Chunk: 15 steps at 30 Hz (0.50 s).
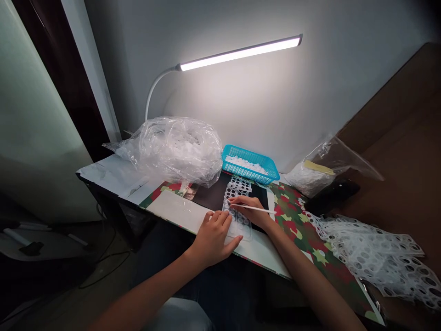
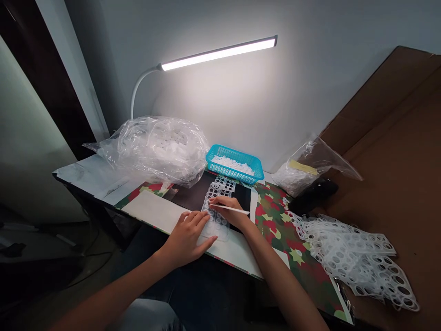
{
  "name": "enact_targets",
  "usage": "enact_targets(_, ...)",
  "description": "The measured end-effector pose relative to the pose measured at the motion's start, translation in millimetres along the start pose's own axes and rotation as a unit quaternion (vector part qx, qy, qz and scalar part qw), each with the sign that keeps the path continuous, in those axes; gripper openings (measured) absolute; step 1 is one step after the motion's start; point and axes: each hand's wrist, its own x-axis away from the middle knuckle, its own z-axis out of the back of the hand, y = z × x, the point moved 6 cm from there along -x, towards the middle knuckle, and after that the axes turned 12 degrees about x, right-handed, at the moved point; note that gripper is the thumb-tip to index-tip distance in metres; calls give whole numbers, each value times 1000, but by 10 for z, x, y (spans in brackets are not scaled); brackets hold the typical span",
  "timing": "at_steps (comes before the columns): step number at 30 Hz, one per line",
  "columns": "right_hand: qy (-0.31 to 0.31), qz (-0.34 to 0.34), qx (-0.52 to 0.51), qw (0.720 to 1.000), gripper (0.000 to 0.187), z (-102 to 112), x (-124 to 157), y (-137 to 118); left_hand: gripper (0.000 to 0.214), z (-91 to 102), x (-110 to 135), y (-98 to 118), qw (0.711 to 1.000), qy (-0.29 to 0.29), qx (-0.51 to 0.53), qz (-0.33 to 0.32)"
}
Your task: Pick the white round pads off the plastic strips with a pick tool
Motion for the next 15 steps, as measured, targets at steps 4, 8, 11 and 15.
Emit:
enact_targets(4,6,13,-2,1000,16,2,3,-16,46,-28,-11,-36,1000,8,-1,-9)
enact_targets(8,18,16,-9,1000,14,21,11,-43,45,-55,1,-45,1000,14,-3,-16)
enact_targets(11,21,14,-9,1000,13,34,11,-65,45,-55,11,-39,1000,16,-2,-18)
enact_targets(15,21,27,6,999,13,28,11,-90,44,-46,8,-30,1000,14,-1,-18)
